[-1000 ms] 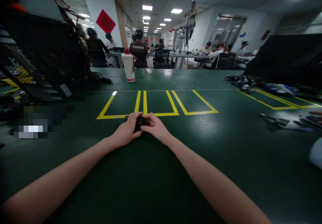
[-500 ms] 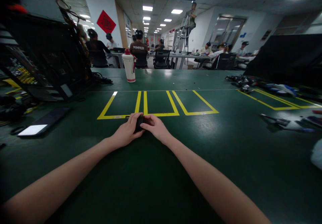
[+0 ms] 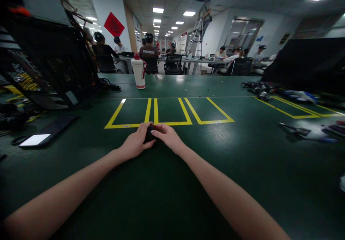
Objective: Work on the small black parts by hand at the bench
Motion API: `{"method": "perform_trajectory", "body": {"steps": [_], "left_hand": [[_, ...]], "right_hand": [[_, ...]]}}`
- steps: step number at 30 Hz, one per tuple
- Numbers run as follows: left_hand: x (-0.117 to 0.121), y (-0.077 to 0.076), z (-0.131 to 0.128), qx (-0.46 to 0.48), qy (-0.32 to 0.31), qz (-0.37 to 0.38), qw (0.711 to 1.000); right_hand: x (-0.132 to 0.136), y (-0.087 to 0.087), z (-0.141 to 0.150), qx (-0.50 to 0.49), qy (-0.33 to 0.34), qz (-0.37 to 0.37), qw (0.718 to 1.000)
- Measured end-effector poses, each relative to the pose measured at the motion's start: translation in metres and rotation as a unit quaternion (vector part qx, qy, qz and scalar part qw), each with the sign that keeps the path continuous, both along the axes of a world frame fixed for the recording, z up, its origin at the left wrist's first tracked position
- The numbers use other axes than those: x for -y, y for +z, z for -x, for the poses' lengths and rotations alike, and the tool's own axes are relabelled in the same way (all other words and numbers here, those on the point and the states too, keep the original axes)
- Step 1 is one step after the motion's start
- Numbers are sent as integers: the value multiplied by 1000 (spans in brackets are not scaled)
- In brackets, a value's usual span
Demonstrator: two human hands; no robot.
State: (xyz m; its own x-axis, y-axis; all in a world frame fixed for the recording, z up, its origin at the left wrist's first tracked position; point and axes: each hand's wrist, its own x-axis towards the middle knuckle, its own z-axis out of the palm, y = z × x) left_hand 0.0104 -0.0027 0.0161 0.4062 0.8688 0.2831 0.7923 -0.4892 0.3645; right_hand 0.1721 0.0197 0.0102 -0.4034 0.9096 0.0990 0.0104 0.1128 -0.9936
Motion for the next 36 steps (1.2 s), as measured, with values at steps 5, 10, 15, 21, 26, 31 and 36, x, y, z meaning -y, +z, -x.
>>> {"method": "perform_trajectory", "body": {"steps": [5, 10, 15, 21, 26, 31, 36], "left_hand": [[0, -1, 0, 6, 1, 8, 1000], [2, -1, 1, 17, -8, 11, 1000], [2, -1, 1, 13, -6, 9, 1000], [2, 2, -1, 5, -3, 9, 1000], [3, 0, -1, 7, -3, 3, 1000], [2, -1, 0, 14, -9, -3, 1000], [2, -1, 1, 12, -18, 5, 1000]], "right_hand": [[4, 3, -2, -26, 36, 4, 999], [8, 4, -1, -27, 22, 1, 999], [5, -3, 2, -24, -21, 24, 999], [6, -4, -2, -10, 8, 10, 1000], [10, 0, -1, -26, 16, -2, 1000], [9, 0, 5, -22, -36, -44, 998], [8, -2, 4, 15, -37, -24, 999]]}}
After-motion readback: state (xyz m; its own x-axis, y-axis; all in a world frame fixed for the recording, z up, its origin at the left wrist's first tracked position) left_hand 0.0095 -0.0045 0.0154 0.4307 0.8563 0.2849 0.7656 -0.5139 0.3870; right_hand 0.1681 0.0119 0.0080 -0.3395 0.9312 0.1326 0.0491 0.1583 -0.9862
